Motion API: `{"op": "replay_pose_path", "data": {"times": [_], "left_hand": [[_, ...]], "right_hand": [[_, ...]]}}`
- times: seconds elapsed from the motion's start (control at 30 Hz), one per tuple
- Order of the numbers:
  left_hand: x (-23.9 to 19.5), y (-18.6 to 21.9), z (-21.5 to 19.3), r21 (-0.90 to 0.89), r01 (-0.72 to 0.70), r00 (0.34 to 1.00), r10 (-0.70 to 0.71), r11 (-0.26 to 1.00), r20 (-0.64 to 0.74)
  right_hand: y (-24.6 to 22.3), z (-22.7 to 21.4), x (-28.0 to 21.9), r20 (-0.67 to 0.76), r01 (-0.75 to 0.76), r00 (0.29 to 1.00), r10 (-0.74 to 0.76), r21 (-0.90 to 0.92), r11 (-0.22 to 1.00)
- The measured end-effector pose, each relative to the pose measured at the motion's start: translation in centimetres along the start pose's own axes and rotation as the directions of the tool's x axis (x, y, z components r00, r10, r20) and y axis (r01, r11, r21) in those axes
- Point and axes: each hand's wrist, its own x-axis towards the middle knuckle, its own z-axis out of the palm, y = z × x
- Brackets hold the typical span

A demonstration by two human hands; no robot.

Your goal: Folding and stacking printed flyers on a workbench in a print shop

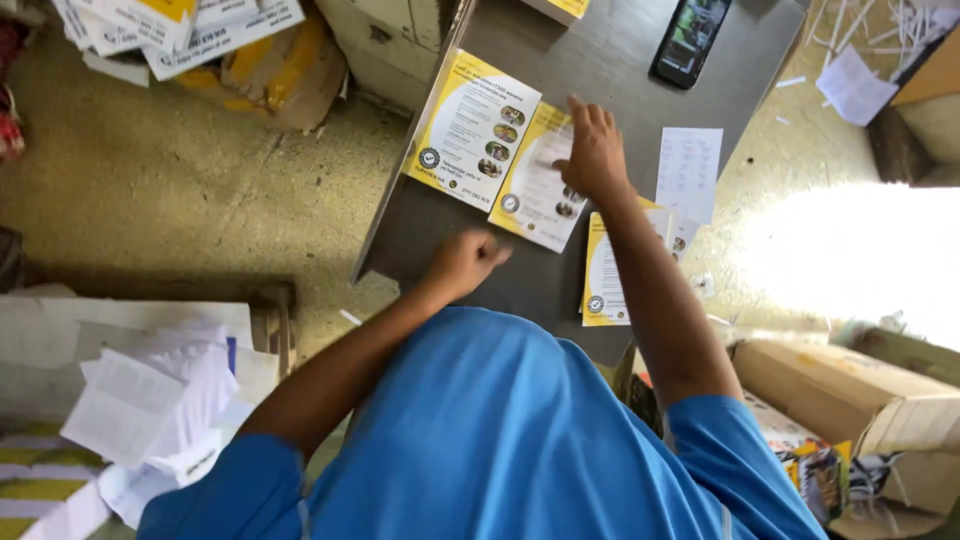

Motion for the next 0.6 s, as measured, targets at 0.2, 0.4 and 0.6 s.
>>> {"op": "replay_pose_path", "data": {"times": [0.2, 0.4, 0.6], "left_hand": [[-10.4, -9.1, 0.6, 0.154, 0.596, 0.730, -0.612, 0.788, 0.306], [-12.7, -9.2, 4.1, -0.669, 0.691, 0.656, -0.625, 0.272, 0.423], [-14.8, -15.2, 10.8, -0.831, 0.449, 0.728, -0.674, 0.328, 0.127]], "right_hand": [[-1.8, 4.8, -5.6, -0.093, 0.096, 0.990, -0.107, -0.121, 0.988], [-5.7, 6.7, -12.0, -0.028, 0.059, 0.998, -0.063, -0.117, 0.991], [-7.0, 9.8, -15.9, -0.058, -0.070, 0.996, 0.066, -0.059, 0.996]]}}
